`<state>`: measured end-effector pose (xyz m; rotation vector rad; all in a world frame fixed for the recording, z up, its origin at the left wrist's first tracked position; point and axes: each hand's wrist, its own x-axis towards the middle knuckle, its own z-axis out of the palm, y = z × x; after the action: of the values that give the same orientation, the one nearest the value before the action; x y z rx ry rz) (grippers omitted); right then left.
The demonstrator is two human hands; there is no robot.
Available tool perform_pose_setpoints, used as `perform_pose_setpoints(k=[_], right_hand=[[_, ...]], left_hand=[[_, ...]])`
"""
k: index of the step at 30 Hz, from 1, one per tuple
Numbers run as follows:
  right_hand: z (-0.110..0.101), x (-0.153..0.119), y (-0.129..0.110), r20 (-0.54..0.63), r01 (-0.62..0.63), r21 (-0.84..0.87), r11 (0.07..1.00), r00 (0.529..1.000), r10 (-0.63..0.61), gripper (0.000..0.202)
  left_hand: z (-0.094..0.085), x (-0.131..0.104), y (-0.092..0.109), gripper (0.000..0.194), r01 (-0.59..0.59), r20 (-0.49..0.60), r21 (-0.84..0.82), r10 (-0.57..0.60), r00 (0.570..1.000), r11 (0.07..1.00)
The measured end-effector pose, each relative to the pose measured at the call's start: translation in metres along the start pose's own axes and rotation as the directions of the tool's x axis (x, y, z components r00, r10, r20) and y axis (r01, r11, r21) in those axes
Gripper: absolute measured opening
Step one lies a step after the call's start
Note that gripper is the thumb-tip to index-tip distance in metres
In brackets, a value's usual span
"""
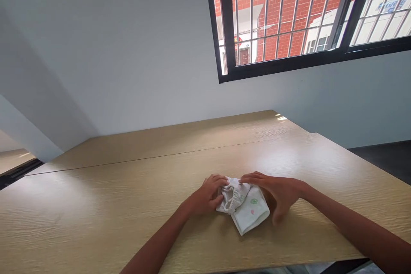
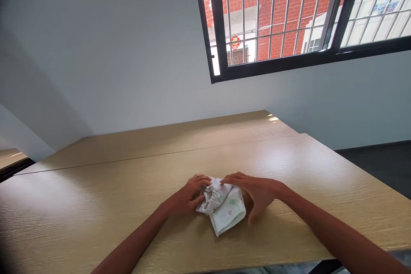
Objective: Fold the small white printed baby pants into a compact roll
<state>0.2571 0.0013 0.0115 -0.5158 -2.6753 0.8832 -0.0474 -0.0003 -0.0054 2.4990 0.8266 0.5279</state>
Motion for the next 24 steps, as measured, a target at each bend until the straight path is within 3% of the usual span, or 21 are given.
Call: perform_pose_setpoints(k=[2, 5, 10, 15, 19, 24], right_hand=[[0.005, 0.003, 0.000, -0.063, -0.042, -0.029, 0.999, 0.997, 0.040, 0.098], [0.012, 0.007, -0.002, -0.124, -0.045, -0.013, 0.999, 0.991, 0.043, 0.075], [0.016, 0.010, -0.008, -0.118, 0.035, 0.024, 0.999, 0.992, -0.032, 0.067], [0.021, 0.017, -0.011, -0.214, -0.028, 0.064, 0.998, 0.976, 0.041, 0.023], [0.028, 0.025, -0.001, -0.262, -0.123, 0.299, 0.946, 0.943, 0.205, 0.039], [0.031, 0.026, 0.008, -0.273, -0.169, 0.691, 0.703, 0.839, 0.471, 0.043]], left_hand=[[0.002, 0.003, 0.004, 0.033, 0.023, -0.032, 0.015, -0.022, 0.999, 1.000], [0.003, 0.005, 0.010, 0.028, 0.023, -0.059, 0.026, -0.022, 0.998, 0.999], [-0.002, 0.002, 0.015, 0.018, 0.126, -0.026, -0.012, -0.127, 0.992, 0.992], [0.000, -0.001, 0.020, 0.011, 0.175, 0.065, -0.268, -0.164, 0.984, 0.947], [0.008, 0.003, 0.022, 0.028, 0.169, 0.065, -0.595, -0.163, 0.984, 0.785], [0.013, 0.011, 0.018, 0.037, 0.231, 0.037, -0.841, -0.375, 0.926, 0.489]])
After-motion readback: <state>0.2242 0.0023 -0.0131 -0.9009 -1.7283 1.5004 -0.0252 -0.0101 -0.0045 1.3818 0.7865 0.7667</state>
